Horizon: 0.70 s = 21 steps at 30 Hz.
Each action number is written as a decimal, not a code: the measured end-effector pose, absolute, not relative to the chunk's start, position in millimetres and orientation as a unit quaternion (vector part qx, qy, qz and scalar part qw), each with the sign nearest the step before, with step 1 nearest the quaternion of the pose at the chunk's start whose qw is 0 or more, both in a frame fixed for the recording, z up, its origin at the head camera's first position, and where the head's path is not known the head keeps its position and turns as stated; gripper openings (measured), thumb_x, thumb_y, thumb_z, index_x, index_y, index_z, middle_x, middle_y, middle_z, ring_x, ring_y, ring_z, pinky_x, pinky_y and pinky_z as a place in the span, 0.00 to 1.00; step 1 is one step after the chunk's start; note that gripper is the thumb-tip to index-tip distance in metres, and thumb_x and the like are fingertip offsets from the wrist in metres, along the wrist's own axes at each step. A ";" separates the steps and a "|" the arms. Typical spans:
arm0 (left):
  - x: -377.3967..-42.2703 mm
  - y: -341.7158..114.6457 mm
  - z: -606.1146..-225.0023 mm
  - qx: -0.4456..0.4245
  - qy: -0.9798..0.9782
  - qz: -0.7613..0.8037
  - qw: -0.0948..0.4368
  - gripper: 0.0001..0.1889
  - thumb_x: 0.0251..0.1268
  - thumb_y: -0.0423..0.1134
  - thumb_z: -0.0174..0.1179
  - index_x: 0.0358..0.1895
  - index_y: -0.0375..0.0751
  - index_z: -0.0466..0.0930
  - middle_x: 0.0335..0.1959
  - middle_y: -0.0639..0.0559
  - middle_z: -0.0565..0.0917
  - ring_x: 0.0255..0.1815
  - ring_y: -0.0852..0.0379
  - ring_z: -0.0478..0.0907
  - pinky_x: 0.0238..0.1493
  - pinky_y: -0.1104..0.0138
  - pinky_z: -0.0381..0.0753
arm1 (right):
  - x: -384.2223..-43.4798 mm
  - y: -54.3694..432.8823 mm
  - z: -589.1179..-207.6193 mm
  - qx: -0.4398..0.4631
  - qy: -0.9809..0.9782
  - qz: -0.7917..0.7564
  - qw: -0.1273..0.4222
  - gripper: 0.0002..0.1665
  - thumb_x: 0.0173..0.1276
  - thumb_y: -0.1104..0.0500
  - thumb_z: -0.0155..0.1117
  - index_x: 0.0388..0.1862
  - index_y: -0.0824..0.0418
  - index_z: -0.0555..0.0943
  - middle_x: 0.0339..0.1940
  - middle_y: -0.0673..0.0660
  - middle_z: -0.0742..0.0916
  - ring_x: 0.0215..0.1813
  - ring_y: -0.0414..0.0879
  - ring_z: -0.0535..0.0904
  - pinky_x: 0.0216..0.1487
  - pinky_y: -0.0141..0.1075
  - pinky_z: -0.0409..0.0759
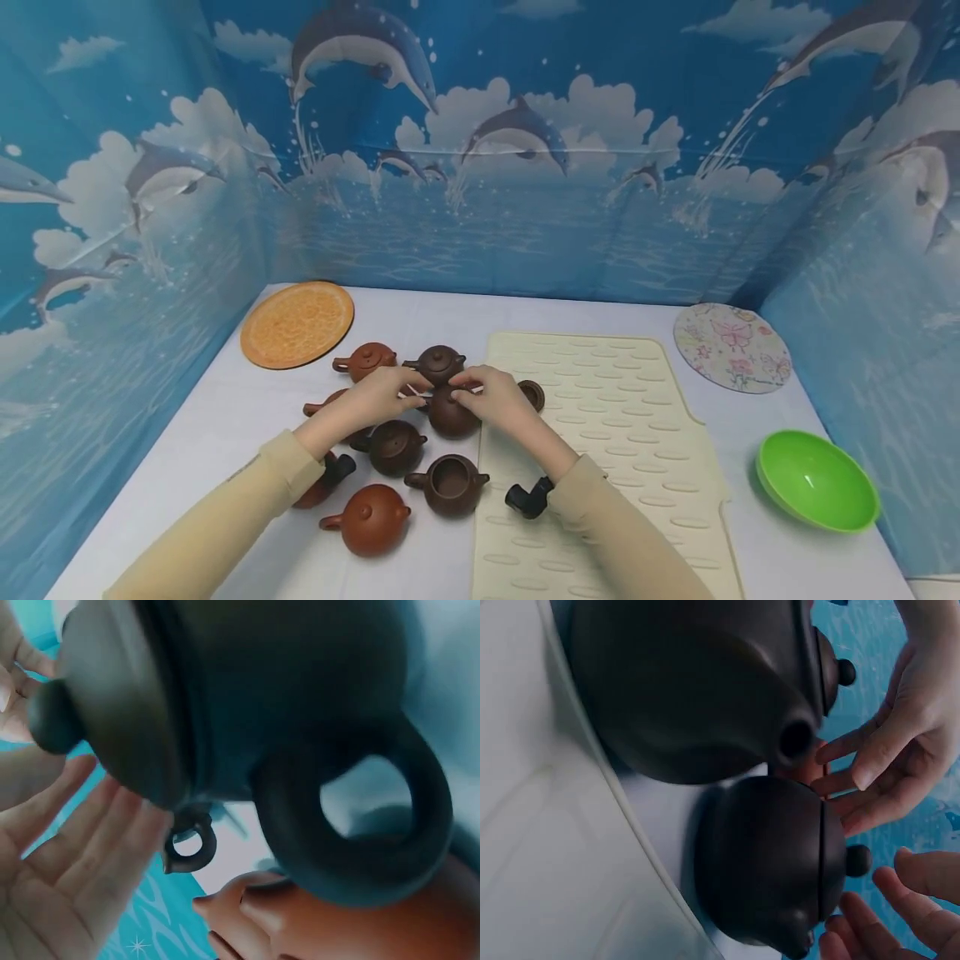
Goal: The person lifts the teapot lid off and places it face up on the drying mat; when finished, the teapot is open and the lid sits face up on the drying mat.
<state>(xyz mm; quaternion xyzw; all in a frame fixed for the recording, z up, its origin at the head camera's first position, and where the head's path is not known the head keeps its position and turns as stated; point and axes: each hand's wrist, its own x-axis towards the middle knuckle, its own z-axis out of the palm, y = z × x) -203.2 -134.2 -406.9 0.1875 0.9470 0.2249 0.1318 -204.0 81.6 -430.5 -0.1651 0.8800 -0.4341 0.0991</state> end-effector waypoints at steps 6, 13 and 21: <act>-206.0 -129.6 -415.2 0.206 0.952 0.171 0.148 0.16 0.68 0.33 0.61 0.57 0.39 0.82 0.52 0.46 0.86 0.50 0.53 0.83 0.54 0.58 0.83 | -202.6 68.3 -437.5 -0.183 0.903 -0.383 0.060 0.09 0.65 0.61 0.69 0.45 0.57 0.87 0.49 0.56 0.86 0.55 0.51 0.82 0.54 0.42 0.84; -210.1 -120.3 -427.1 0.188 0.965 0.112 0.147 0.15 0.68 0.33 0.61 0.56 0.39 0.83 0.51 0.46 0.87 0.45 0.55 0.85 0.50 0.61 0.85 | -197.5 62.1 -434.3 -0.184 0.918 -0.350 0.029 0.09 0.61 0.59 0.73 0.41 0.57 0.88 0.47 0.55 0.88 0.52 0.51 0.84 0.52 0.45 0.83; -209.9 -121.2 -432.1 0.197 0.957 0.174 0.123 0.14 0.67 0.34 0.62 0.54 0.36 0.83 0.48 0.44 0.87 0.49 0.51 0.85 0.51 0.58 0.84 | -197.5 63.5 -436.1 -0.193 0.923 -0.334 0.001 0.09 0.59 0.57 0.74 0.40 0.56 0.88 0.45 0.54 0.89 0.50 0.50 0.85 0.50 0.44 0.84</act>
